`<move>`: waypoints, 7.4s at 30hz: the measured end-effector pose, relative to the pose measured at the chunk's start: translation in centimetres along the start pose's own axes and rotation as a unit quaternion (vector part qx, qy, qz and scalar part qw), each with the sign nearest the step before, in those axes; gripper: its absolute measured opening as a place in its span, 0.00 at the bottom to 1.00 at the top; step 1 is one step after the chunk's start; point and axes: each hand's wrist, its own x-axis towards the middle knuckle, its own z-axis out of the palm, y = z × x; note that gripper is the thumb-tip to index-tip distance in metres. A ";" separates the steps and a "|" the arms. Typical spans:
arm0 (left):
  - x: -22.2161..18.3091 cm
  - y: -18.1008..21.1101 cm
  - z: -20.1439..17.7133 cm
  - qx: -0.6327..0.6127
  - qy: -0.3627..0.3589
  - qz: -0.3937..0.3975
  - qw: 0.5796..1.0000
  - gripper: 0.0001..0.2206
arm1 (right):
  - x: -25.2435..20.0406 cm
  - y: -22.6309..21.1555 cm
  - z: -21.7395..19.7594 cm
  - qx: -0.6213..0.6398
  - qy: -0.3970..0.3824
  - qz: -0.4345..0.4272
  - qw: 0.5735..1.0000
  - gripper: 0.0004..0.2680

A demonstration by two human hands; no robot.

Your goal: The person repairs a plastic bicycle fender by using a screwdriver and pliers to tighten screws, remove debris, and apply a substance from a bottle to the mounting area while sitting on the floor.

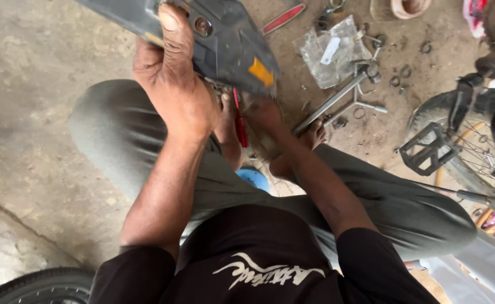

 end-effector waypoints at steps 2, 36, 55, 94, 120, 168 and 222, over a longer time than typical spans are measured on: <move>-0.6 0.0 -0.1 -0.027 0.005 0.002 1.000 0.15 | -2.3 -2.3 2.3 -0.084 -0.035 -0.070 0.993 0.13; -4.9 3.3 0.4 0.069 -0.144 -0.006 0.987 0.11 | -27.2 -28.6 -34.3 -0.204 0.159 -0.293 0.920 0.17; -7.3 2.0 0.4 0.088 -0.138 0.002 0.986 0.12 | -27.0 -32.2 -39.2 -0.453 -0.023 -0.383 0.804 0.16; -6.5 1.4 -0.2 0.101 -0.141 -0.013 0.985 0.10 | -23.5 -28.4 -41.0 -0.138 -0.118 0.158 0.971 0.18; -6.0 1.5 -0.1 0.114 -0.118 -0.024 0.986 0.09 | -22.7 -33.3 -40.3 -0.066 -0.095 0.202 0.973 0.19; -6.2 1.2 0.2 0.173 -0.126 -0.007 0.977 0.10 | -24.5 -32.4 -39.5 -0.556 -0.105 -0.107 0.818 0.20; -6.2 1.0 -0.8 0.052 -0.099 -0.082 0.990 0.09 | -20.7 -37.4 -39.4 -0.420 -0.076 -0.124 0.896 0.19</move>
